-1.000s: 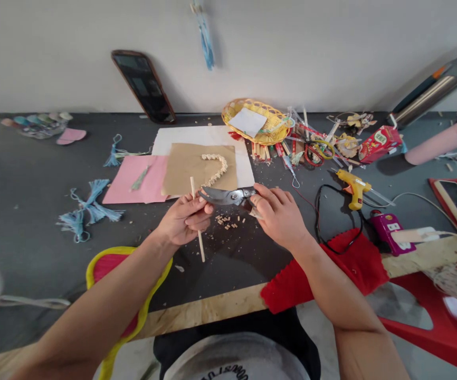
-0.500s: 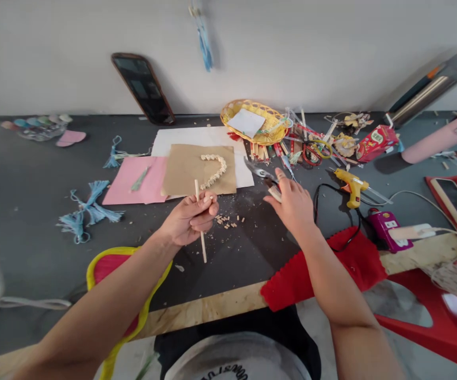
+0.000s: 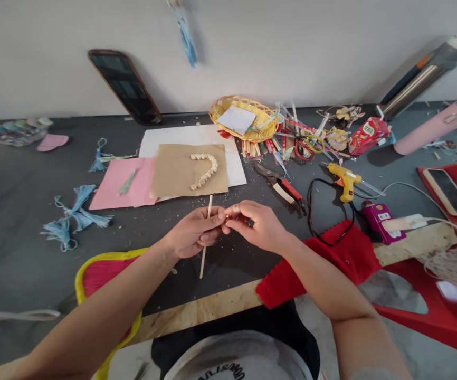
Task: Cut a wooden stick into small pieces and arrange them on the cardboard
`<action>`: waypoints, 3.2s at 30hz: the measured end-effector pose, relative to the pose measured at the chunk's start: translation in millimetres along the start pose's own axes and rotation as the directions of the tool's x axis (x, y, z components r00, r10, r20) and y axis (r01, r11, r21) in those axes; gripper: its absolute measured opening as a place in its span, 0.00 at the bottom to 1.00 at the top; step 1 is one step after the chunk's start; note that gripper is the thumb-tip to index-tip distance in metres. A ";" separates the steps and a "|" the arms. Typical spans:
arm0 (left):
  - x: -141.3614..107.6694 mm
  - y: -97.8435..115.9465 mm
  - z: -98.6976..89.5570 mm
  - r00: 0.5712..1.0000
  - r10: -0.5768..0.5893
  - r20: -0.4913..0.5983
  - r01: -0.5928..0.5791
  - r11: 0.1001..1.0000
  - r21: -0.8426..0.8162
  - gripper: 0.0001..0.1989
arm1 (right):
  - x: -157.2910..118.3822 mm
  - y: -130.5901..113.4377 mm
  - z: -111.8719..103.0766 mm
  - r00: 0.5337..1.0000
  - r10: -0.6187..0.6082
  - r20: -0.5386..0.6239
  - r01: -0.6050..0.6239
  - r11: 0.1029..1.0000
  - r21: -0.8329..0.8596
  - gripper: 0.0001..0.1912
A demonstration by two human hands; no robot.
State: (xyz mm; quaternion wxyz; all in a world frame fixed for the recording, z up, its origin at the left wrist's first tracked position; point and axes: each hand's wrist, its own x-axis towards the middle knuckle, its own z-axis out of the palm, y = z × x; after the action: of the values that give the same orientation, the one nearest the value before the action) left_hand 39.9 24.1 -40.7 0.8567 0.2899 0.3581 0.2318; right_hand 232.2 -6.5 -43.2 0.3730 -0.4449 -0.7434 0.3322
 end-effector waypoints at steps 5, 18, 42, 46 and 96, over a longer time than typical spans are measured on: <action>0.2 -3.0 2.9 0.999 0.024 -0.038 -0.020 0.995 0.100 0.21 | 0.3 1.5 5.6 0.988 0.152 -0.019 -0.149 0.983 0.107 0.07; -1.4 20.4 -12.2 0.959 0.176 -0.220 -0.208 0.970 -0.130 0.04 | 7.7 29.1 -5.8 0.999 -0.004 -0.031 -0.006 0.949 -0.315 0.05; 4.5 16.1 -14.0 0.944 0.227 -0.239 -0.245 0.968 -0.048 0.09 | 3.7 33.4 1.7 0.987 -0.099 0.124 0.148 0.850 -0.506 0.05; 5.6 14.3 -14.7 0.944 0.237 -0.231 -0.252 0.967 -0.036 0.08 | 1.9 29.9 6.8 0.982 -0.069 0.177 0.157 0.817 -0.555 0.06; -9.1 2.1 3.7 0.994 0.098 0.055 -0.102 0.992 0.071 0.11 | 1.4 12.7 -0.7 0.981 -0.066 -0.184 0.095 0.983 0.155 0.05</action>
State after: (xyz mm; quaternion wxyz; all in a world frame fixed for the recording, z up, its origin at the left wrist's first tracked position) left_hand 36.4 18.9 -32.7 0.8418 0.3447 0.3291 0.2534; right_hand 237.5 -0.3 -53.1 0.4860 -0.4104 -0.6949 0.3353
